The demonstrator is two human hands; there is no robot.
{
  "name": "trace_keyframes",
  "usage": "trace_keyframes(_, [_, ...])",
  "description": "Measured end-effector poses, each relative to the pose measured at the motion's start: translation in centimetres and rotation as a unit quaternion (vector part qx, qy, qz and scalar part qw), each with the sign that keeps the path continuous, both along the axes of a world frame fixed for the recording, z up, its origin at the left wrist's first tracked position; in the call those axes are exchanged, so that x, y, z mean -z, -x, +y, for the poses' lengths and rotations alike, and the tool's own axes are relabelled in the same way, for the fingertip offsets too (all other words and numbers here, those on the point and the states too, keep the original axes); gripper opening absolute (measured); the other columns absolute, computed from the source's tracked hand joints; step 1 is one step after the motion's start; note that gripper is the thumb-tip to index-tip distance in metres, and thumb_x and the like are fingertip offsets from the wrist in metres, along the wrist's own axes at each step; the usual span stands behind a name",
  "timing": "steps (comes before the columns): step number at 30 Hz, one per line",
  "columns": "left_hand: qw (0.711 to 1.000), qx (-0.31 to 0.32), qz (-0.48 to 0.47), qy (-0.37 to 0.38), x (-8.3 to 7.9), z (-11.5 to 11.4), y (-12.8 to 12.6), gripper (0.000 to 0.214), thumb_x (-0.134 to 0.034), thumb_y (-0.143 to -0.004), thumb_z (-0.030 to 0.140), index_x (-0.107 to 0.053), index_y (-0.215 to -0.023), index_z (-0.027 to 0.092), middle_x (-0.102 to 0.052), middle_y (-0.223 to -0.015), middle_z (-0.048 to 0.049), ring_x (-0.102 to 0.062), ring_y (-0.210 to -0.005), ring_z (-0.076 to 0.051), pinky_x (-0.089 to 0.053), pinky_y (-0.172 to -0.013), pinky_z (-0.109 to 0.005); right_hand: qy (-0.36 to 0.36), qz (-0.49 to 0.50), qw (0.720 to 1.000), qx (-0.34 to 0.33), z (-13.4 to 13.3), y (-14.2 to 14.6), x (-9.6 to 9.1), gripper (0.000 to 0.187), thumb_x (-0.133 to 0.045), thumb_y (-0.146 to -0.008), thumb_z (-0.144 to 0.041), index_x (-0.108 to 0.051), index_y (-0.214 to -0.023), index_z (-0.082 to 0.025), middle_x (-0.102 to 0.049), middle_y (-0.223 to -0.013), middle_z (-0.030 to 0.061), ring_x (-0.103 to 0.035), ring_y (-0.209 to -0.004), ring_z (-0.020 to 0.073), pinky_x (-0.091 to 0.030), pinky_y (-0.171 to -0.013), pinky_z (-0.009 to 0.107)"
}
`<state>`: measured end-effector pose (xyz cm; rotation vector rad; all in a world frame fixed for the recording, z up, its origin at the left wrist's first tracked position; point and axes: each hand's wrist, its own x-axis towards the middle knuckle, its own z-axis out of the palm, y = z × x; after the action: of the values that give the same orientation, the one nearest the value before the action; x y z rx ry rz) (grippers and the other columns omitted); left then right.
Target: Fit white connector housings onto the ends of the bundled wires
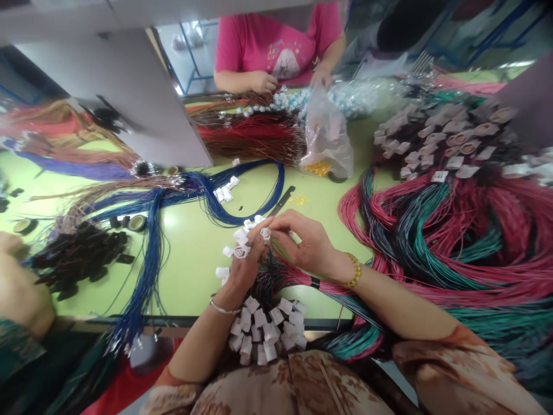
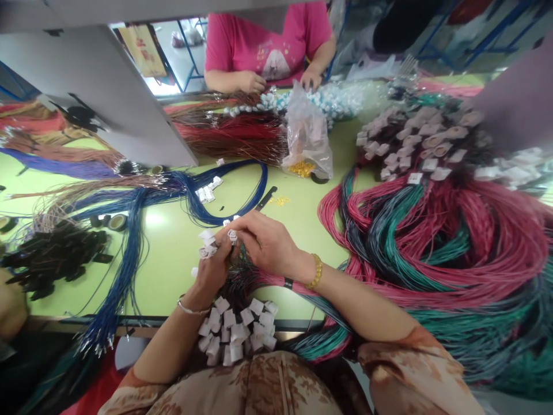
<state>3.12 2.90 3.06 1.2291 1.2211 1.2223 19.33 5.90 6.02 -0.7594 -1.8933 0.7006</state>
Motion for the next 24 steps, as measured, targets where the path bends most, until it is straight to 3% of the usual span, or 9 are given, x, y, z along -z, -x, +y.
trace_keyframes(5, [0.996, 0.0, -0.093, 0.014, 0.7, -0.3, -0.3, 0.03, -0.063, -0.091, 0.054, -0.056, -0.094, 0.025, -0.047, -0.06, 0.0049, -0.04, -0.05, -0.012, -0.033, -0.049, -0.028, -0.017, -0.031, 0.999, 0.041, -0.3, 0.1, 0.3, 0.01, -0.054, -0.094, -0.015, -0.06, -0.094, -0.023, -0.071, -0.086, 0.0028, -0.062, -0.069, 0.0139, -0.049, -0.066, 0.027])
trace_keyframes(14, [0.999, -0.014, -0.03, -0.025, 1.1, -0.4, -0.2, 0.03, -0.062, -0.092, 0.053, -0.055, -0.095, 0.024, -0.055, -0.065, 0.0029, -0.047, -0.055, -0.014, -0.037, -0.054, -0.03, -0.025, -0.117, 0.992, 0.031, -0.3, -0.3, -0.3, 0.011, -0.05, -0.091, -0.012, -0.054, -0.09, -0.022, -0.064, -0.073, 0.0001, -0.055, -0.06, 0.0131, -0.042, -0.059, 0.025])
trace_keyframes(17, [0.999, -0.016, -0.014, -0.045, 1.1, -0.3, -0.4, 0.035, -0.064, -0.09, 0.056, -0.054, -0.095, 0.022, -0.059, -0.07, 0.0018, -0.054, -0.06, -0.014, -0.041, -0.057, -0.029, -0.04, -0.174, 0.984, 0.01, -0.1, -0.3, -0.1, 0.02, -0.05, -0.085, -0.006, -0.058, -0.094, -0.022, -0.067, -0.079, 0.0034, -0.06, -0.07, 0.0173, -0.044, -0.064, 0.027])
trace_keyframes(20, [0.998, -0.028, -0.002, -0.057, 1.4, -0.3, -0.5, 0.034, -0.066, -0.09, 0.053, -0.055, -0.09, 0.021, -0.063, -0.077, 0.0, -0.06, -0.069, -0.015, -0.046, -0.063, -0.028, -0.05, -0.199, 0.979, -0.012, -0.3, 0.0, 0.5, 0.044, -0.049, -0.078, 0.001, -0.061, -0.112, -0.024, -0.072, -0.092, 0.0051, -0.065, -0.082, 0.0201, -0.048, -0.071, 0.029])
trace_keyframes(24, [0.996, -0.075, -0.022, -0.042, 2.0, -0.4, -0.3, 0.026, -0.066, -0.09, 0.045, -0.057, -0.092, 0.02, -0.063, -0.08, -0.0001, -0.06, -0.073, -0.015, -0.049, -0.068, -0.028, -0.031, -0.195, 0.98, 0.015, -1.9, 1.5, 1.7, 0.047, -0.052, -0.082, -0.005, -0.057, -0.125, -0.023, -0.074, -0.108, 0.0087, -0.067, -0.087, 0.0212, -0.051, -0.07, 0.03])
